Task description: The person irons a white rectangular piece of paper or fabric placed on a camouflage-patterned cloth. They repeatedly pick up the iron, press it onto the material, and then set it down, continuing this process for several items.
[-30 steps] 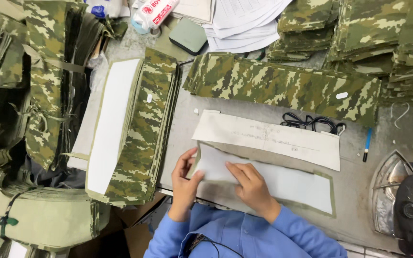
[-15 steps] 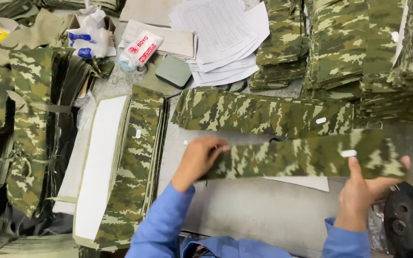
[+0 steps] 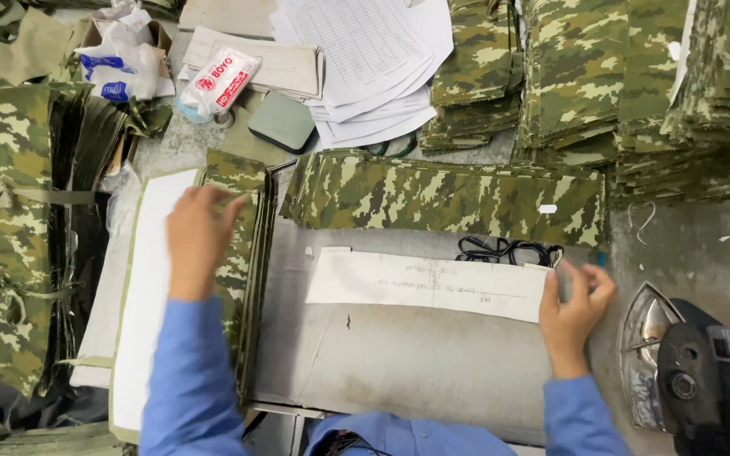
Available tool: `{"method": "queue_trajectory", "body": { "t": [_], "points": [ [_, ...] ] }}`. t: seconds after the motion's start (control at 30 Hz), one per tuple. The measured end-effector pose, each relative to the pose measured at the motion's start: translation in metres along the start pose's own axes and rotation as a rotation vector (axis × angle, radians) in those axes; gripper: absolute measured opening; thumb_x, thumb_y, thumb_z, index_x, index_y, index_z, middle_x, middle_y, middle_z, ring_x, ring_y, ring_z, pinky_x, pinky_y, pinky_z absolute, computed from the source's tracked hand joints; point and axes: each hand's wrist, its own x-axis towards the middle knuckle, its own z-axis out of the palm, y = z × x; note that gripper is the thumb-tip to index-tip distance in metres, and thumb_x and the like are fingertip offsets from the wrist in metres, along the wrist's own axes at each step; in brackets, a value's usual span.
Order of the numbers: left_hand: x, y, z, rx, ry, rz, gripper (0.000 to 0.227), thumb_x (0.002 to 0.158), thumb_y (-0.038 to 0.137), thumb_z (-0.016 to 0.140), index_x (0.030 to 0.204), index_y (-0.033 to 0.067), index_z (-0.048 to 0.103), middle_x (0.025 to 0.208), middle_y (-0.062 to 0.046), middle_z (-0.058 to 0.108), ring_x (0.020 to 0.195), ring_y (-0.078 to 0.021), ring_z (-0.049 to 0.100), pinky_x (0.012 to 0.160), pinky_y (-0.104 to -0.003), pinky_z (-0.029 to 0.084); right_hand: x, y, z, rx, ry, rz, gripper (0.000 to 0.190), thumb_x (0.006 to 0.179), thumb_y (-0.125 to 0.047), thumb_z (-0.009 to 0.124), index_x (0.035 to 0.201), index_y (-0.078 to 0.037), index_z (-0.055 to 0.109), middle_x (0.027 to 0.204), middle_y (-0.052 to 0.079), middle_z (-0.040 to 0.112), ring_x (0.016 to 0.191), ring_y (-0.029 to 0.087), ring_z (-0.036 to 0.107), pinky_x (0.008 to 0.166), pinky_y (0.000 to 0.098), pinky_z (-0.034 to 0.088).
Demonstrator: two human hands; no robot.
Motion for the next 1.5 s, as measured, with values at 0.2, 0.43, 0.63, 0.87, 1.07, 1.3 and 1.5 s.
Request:
{"method": "queue_trajectory", "body": {
  "t": [0.2, 0.43, 0.63, 0.87, 1.07, 1.3, 1.5],
  "points": [
    [-0.162, -0.107, -0.042, 0.371, -0.506, -1.03, 0.077, 0.075, 0.072, 0.046, 0.115, 0.0061, 0.057, 0.105, -0.02, 0.06, 0.094, -0.0343, 0.057, 0.071, -0.045, 0.048, -0.083, 0.008, -0.008, 0.121, -0.006, -0.022, 0.006, 0.082, -0.001, 0.065, 0.088, 0.002, 0.066, 0.093, 0.015, 0.046, 0.086, 0.024, 0.051, 0.073, 0.0317, 0.046],
    [-0.189, -0.108, -0.053, -0.028, -0.348, -1.253, 0.067, 0.066, 0.056, 0.067, 0.107, 0.0039, 0.054, 0.107, -0.012, 0.055, 0.099, -0.0297, 0.049, 0.084, -0.044, 0.035, -0.085, 0.005, -0.002, 0.101, -0.017, -0.072, 0.006, 0.083, -0.003, 0.064, 0.087, 0.002, 0.065, 0.094, 0.016, 0.046, 0.086, 0.026, 0.051, 0.075, 0.0344, 0.046],
    [-0.183, -0.12, -0.059, -0.106, -0.456, -1.263, 0.064, 0.066, 0.051, 0.068, 0.102, 0.0013, 0.051, 0.099, -0.012, 0.051, 0.086, -0.0279, 0.048, 0.071, -0.041, 0.039, -0.087, 0.005, -0.005, 0.112, -0.016, -0.035, 0.006, 0.084, -0.004, 0.063, 0.087, 0.0, 0.065, 0.096, 0.015, 0.045, 0.087, 0.026, 0.05, 0.073, 0.0341, 0.044],
    [-0.129, 0.05, -0.118, -0.266, -0.167, -0.698, 0.054, 0.07, 0.022, 0.07, 0.115, 0.0026, 0.048, 0.092, -0.021, 0.062, 0.08, -0.027, 0.061, 0.064, -0.039, 0.052, -0.084, -0.047, -0.045, 0.467, -0.275, 0.174, 0.02, 0.076, -0.003, 0.065, 0.096, -0.005, 0.061, 0.104, 0.009, 0.047, 0.07, 0.013, 0.05, 0.061, 0.021, 0.046],
    [-0.122, 0.185, -0.062, -0.675, -1.002, 0.783, 0.026, 0.084, 0.03, 0.05, 0.101, 0.0098, 0.05, 0.056, -0.014, 0.056, 0.052, -0.0354, 0.054, 0.046, -0.042, 0.038, -0.046, -0.117, -0.114, 0.674, -0.896, -0.605, 0.095, 0.052, -0.053, 0.077, 0.127, -0.014, 0.033, 0.133, 0.008, 0.042, 0.128, 0.03, 0.033, 0.107, 0.0501, 0.013],
    [-0.112, 0.133, 0.028, -0.415, -0.9, 0.252, 0.04, 0.067, 0.05, 0.064, 0.084, 0.0134, 0.059, 0.066, -0.005, 0.064, 0.059, -0.0234, 0.06, 0.054, -0.033, 0.041, -0.047, -0.009, -0.089, 0.123, -1.097, -0.009, 0.032, 0.065, -0.047, 0.064, 0.082, -0.02, 0.063, 0.079, -0.008, 0.069, 0.071, 0.009, 0.064, 0.069, 0.0234, 0.046],
    [-0.13, 0.086, 0.062, -0.334, -0.804, -0.249, 0.032, 0.073, 0.034, 0.064, 0.086, 0.0054, 0.064, 0.083, -0.016, 0.066, 0.085, -0.0353, 0.061, 0.073, -0.04, 0.048, -0.095, 0.021, -0.027, -0.24, -0.467, -0.123, 0.036, 0.072, -0.053, 0.062, 0.094, -0.024, 0.058, 0.096, -0.007, 0.051, 0.089, 0.015, 0.05, 0.076, 0.0315, 0.037]
  ]
}}
